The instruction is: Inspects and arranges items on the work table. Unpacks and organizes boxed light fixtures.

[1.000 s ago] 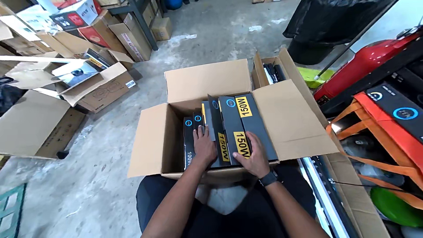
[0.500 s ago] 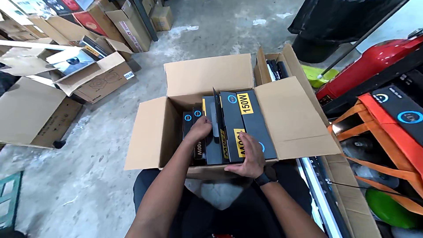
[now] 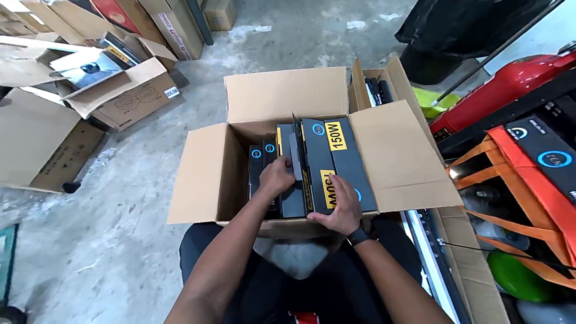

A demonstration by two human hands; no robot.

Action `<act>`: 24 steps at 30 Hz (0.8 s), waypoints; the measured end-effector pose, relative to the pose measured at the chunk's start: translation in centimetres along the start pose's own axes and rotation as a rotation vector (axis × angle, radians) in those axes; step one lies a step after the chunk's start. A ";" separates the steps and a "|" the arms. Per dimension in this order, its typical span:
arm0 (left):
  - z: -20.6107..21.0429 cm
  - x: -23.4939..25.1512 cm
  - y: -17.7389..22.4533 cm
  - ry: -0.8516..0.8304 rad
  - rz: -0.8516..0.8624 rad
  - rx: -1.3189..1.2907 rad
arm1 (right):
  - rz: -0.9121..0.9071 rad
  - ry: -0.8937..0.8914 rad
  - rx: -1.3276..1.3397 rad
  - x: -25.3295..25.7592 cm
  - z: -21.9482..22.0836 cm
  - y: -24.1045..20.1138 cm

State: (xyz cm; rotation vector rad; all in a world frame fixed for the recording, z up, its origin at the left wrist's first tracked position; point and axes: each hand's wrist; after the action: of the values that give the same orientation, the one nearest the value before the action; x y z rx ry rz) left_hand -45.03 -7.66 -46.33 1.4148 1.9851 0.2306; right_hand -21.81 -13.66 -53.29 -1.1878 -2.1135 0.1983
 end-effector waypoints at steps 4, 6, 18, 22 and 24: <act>1.7 -1.8 1.8 0.097 0.037 0.251 | -0.052 -0.063 -0.053 0.1 0.1 -0.4; 1.8 -1.4 1.6 0.094 -0.007 0.178 | -0.038 -0.023 -0.028 -0.3 0.2 -0.2; -0.7 1.3 -5.2 -0.251 -0.097 -1.185 | -0.030 0.079 0.064 -0.8 0.6 0.0; -1.0 1.2 -5.5 -0.285 -0.034 -1.183 | -0.017 0.050 0.046 -0.8 0.5 -0.2; -0.5 1.1 -5.3 -0.273 -0.004 -1.184 | -0.017 0.033 0.034 -0.7 0.3 -0.3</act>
State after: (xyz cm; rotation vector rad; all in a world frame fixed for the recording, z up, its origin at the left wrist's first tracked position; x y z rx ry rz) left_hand -49.63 -8.66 -49.12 0.6006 1.1999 0.9578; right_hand -21.97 -14.34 -53.80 -1.1457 -2.0826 0.2042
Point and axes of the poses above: each hand's wrist, its own x-axis towards the middle knuckle, its own z-axis out of the palm, y = z × x, and after that the axes turned 7 degrees about -z, right-handed
